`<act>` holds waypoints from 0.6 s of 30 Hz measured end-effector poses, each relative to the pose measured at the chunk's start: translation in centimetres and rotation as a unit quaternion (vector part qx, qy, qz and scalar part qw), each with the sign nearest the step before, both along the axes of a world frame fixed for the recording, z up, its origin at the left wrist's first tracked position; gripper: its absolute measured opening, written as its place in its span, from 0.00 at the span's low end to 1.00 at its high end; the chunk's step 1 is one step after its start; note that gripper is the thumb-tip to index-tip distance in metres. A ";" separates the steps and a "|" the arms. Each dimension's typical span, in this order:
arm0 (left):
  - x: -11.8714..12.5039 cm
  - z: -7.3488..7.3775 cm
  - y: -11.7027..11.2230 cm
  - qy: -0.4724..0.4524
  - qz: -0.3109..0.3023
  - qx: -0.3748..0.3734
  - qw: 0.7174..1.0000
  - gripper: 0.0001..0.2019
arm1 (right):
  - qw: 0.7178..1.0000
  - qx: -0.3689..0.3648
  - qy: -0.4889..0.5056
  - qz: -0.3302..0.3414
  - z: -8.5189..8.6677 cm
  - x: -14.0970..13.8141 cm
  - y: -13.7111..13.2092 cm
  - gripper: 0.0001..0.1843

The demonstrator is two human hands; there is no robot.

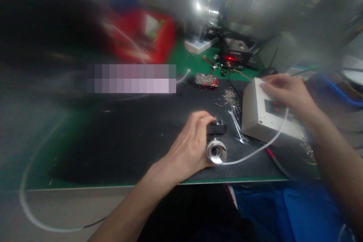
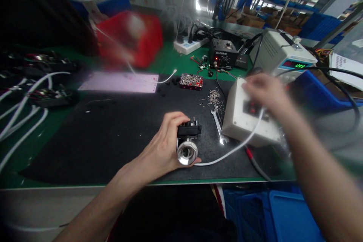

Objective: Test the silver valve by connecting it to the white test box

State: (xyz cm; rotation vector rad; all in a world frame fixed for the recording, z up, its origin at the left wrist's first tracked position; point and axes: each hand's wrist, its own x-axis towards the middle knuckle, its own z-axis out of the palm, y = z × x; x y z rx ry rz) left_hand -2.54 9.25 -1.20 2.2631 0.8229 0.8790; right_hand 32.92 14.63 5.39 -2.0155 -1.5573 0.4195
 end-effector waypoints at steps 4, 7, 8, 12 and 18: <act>0.0 -0.2 0.1 -0.008 -0.006 0.012 1.000 0.45 | 1.000 0.003 0.006 0.009 0.0 -0.1 -0.1 0.22; 0.0 -0.3 0.2 -0.013 -0.009 0.020 1.000 0.45 | 1.000 -0.001 0.008 0.001 0.2 -0.4 -0.1 0.23; 0.0 -0.3 0.3 -0.013 -0.009 0.021 1.000 0.45 | 1.000 0.000 0.006 -0.002 0.3 -0.5 -0.1 0.22; 0.0 -0.5 0.3 -0.020 -0.019 0.022 0.999 0.45 | 1.000 0.004 0.000 -0.003 0.3 -0.5 -0.1 0.22; 0.0 -0.7 0.4 -0.028 -0.024 0.025 0.999 0.46 | 1.000 0.000 -0.008 0.006 0.3 -0.4 -0.1 0.22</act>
